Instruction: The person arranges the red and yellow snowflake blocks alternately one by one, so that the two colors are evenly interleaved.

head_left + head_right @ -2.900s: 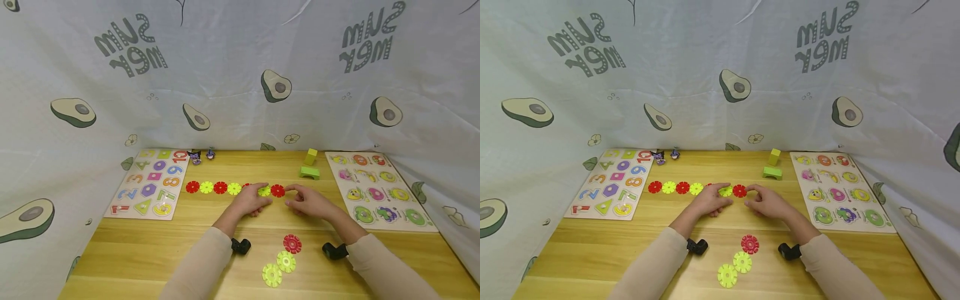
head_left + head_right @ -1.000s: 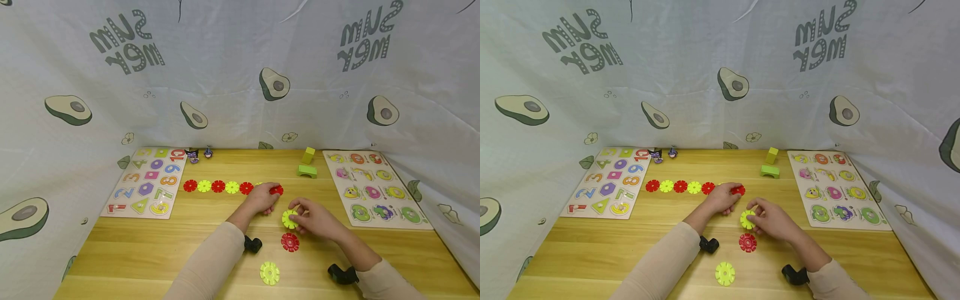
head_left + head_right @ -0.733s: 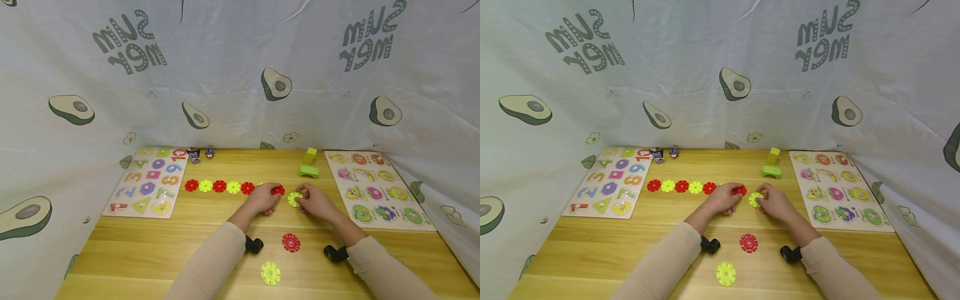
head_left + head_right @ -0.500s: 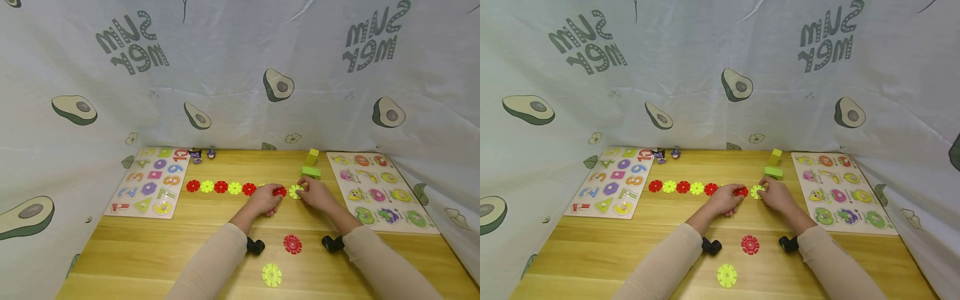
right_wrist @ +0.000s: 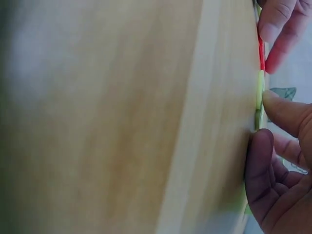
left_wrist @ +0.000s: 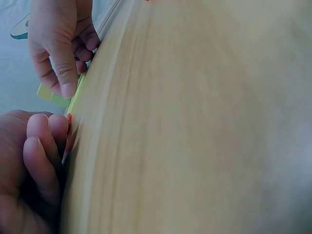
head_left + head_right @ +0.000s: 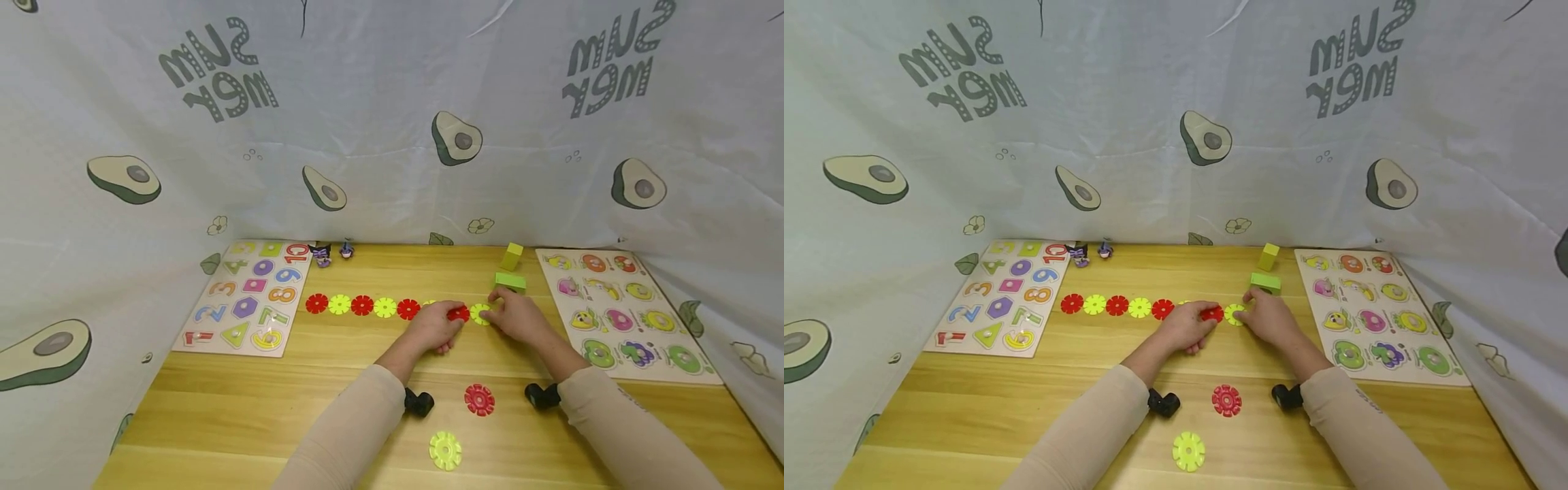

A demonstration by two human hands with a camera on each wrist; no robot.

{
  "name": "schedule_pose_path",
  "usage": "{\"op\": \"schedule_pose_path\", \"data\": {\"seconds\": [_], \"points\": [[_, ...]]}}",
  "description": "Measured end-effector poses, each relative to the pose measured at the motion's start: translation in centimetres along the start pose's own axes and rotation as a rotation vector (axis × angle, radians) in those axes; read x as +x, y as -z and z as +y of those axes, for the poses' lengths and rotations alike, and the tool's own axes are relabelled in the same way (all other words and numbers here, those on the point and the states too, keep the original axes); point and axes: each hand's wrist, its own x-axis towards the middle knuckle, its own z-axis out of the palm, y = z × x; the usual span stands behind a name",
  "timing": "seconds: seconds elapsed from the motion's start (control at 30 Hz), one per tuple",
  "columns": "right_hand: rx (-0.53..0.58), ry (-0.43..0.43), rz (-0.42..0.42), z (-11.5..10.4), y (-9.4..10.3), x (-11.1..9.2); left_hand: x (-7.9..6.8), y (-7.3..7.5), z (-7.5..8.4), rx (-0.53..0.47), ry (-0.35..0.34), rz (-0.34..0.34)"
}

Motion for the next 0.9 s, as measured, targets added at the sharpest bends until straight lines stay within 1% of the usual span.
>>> {"op": "schedule_pose_path", "data": {"seconds": [0.1,0.2,0.33,0.43,0.5,0.63,0.77,0.83,0.9], "points": [[0.019,0.004,0.031,0.3,-0.1,-0.5,-0.1,-0.3,0.0,0.002,-0.003,0.0],[0.051,0.02,0.051,0.3,-0.2,-1.6,-0.2,-0.5,0.0,0.0,-0.003,-0.002],[0.104,0.064,0.043,-0.4,-0.3,-3.9,-0.3,-0.4,0.1,0.005,-0.011,-0.009],[0.134,0.105,0.023,-1.1,-0.7,-5.9,-0.4,-0.1,0.2,0.008,-0.03,-0.033],[0.159,0.125,-0.002,-1.4,-1.1,-7.2,-0.4,0.1,0.3,0.005,-0.045,-0.057],[0.224,0.171,-0.102,-2.0,-2.1,-9.6,-0.3,0.2,0.5,-0.004,-0.079,-0.11],[0.264,0.213,-0.21,-2.3,-3.0,-11.3,0.0,-0.3,0.8,-0.035,-0.104,-0.17],[0.266,0.216,-0.231,-2.3,-3.3,-11.8,0.2,-0.7,1.1,-0.049,-0.116,-0.188],[0.245,0.194,-0.23,-2.2,-3.4,-12.2,0.3,-1.2,1.4,-0.042,-0.12,-0.19]]}}
